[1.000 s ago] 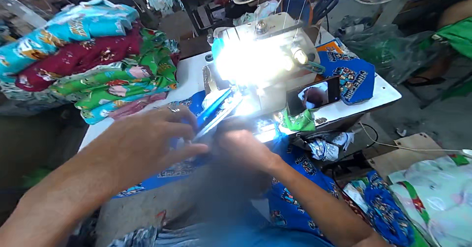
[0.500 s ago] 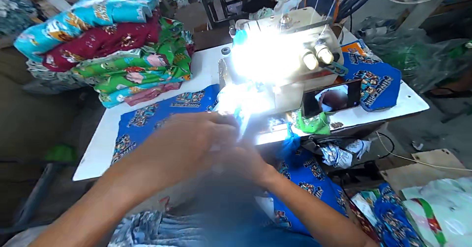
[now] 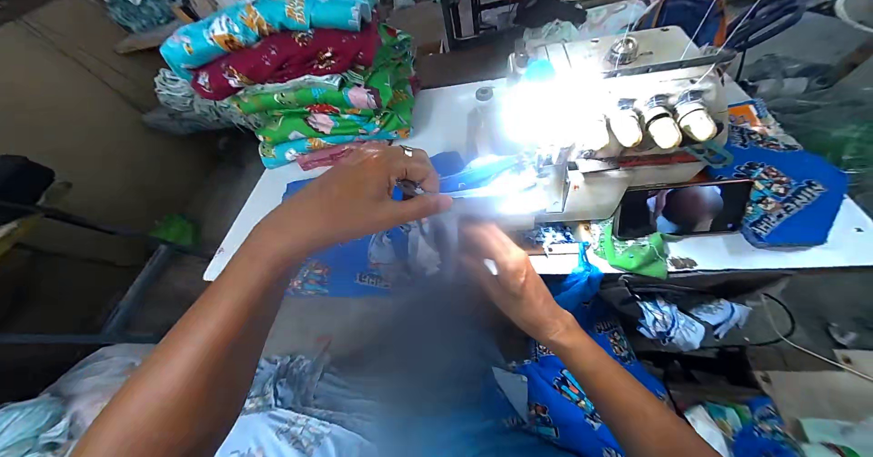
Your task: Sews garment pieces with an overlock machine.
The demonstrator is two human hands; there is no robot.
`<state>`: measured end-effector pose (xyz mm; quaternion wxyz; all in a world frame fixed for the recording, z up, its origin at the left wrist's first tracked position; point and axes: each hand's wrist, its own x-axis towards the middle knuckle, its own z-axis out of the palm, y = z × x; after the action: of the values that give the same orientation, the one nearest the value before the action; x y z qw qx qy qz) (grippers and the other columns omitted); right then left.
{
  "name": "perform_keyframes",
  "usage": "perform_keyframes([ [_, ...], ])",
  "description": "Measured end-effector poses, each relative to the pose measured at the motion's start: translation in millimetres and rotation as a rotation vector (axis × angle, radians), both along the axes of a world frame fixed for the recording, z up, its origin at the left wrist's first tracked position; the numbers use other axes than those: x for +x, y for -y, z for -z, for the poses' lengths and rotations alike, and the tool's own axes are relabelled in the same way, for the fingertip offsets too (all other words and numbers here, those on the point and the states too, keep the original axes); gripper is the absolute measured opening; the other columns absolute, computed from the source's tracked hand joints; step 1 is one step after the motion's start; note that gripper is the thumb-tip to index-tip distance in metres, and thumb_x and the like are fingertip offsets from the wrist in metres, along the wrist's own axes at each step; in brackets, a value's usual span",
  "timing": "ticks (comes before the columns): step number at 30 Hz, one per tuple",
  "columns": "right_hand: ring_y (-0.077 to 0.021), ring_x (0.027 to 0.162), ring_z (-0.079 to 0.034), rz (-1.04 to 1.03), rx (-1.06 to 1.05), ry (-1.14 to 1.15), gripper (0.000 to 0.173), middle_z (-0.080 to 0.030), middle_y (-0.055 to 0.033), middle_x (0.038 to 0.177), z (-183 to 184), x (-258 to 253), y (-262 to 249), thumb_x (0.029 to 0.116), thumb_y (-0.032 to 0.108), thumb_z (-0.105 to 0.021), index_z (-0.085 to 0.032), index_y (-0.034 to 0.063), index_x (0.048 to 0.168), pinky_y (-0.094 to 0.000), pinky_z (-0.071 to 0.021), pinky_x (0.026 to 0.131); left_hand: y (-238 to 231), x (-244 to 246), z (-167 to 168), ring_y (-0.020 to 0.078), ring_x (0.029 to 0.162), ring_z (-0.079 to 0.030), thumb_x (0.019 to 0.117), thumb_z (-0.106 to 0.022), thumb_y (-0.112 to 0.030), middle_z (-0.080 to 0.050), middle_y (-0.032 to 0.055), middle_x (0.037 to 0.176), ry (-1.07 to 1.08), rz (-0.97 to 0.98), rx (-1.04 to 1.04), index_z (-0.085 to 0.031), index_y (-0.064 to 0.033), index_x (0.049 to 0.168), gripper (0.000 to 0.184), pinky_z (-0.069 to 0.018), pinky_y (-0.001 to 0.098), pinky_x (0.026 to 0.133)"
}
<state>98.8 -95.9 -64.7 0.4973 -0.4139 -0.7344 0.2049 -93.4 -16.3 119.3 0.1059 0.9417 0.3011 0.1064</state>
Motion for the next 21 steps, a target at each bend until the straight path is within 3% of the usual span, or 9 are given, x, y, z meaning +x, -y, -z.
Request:
perform_keyframes([
  [1,-0.0258,0.121,-0.065,-0.026,0.011,0.042,0.037,-0.062,-0.0168,0.137,2.0,-6.9,-0.5,0.0998,0.016,-0.064,-0.063,0.0008,0.133,-0.0394,-0.0554,0.100,3.4,3.2,-1.6,-0.0014,0.084,-0.059,0.0959,-0.061,-0.045,-0.065,-0.0105,0.093,0.008,0.014,-0.001,-0.071,-0.0205,0.088,0.027,-0.0476,0.0200,0.073],
  [2,-0.0288,0.124,-0.063,-0.066,0.025,0.091,0.037,-0.060,-0.0186,0.140,4.7,-11.2,-0.2,0.0998,0.018,-0.064,-0.064,0.0001,0.133,-0.0408,-0.0537,0.102,6.3,4.9,-2.9,-0.0030,0.083,-0.059,0.0958,-0.061,-0.046,-0.065,-0.0117,0.093,0.004,0.021,-0.004,-0.071,-0.0215,0.089,0.028,-0.0479,0.0173,0.070],
  [4,-0.0287,0.110,-0.070,-0.148,0.048,0.133,0.027,-0.070,-0.0176,0.122,8.4,-10.4,0.5,0.0999,0.018,-0.063,-0.072,0.0009,0.119,-0.0411,-0.0571,0.094,6.3,3.9,-1.5,-0.0022,0.079,-0.057,0.0955,-0.062,-0.048,-0.064,-0.0107,0.092,-0.016,0.024,0.027,-0.071,-0.0206,0.089,0.030,-0.0470,0.0177,0.066],
  [6,-0.0215,0.093,-0.073,-0.179,0.067,0.109,0.021,-0.074,-0.0110,0.103,6.2,0.6,-0.8,0.1026,0.017,-0.059,-0.075,0.0034,0.106,-0.0375,-0.0590,0.084,1.5,-1.8,2.9,0.0029,0.080,-0.058,0.0954,-0.061,-0.049,-0.064,-0.0084,0.091,-0.041,-0.005,0.063,-0.071,-0.0193,0.089,0.032,-0.0466,0.0256,0.069],
  [8,-0.0142,0.089,-0.072,-0.085,0.092,0.068,0.019,-0.074,-0.0057,0.098,-5.0,14.7,-1.1,0.1031,0.016,-0.059,-0.075,0.0054,0.104,-0.0321,-0.0597,0.082,-3.3,-7.0,6.8,0.0029,0.083,-0.060,0.0957,-0.060,-0.050,-0.065,-0.0095,0.091,-0.044,-0.036,0.064,-0.071,-0.0212,0.089,0.032,-0.0482,0.0263,0.071],
  [14,-0.0162,0.095,-0.067,0.325,0.261,0.011,0.010,-0.070,-0.0100,0.098,-42.2,42.0,-14.7,0.0948,0.010,-0.070,-0.075,0.0036,0.101,-0.0266,-0.0556,0.084,-2.3,-1.8,8.6,0.0080,0.082,-0.061,0.0984,-0.056,-0.050,-0.065,-0.0049,0.092,-0.056,-0.023,0.083,-0.070,-0.0179,0.089,0.036,-0.0491,0.0319,0.070],
  [21,-0.0255,0.104,-0.066,0.348,0.344,0.105,0.011,-0.071,-0.0124,0.102,-44.5,38.2,-34.7,0.0942,0.012,-0.071,-0.075,0.0048,0.102,-0.0355,-0.0526,0.092,2.4,0.4,6.3,0.0066,0.075,-0.059,0.0984,-0.055,-0.051,-0.064,-0.0062,0.090,-0.080,-0.010,0.147,-0.070,-0.0190,0.088,0.037,-0.0472,0.0293,0.064],
])
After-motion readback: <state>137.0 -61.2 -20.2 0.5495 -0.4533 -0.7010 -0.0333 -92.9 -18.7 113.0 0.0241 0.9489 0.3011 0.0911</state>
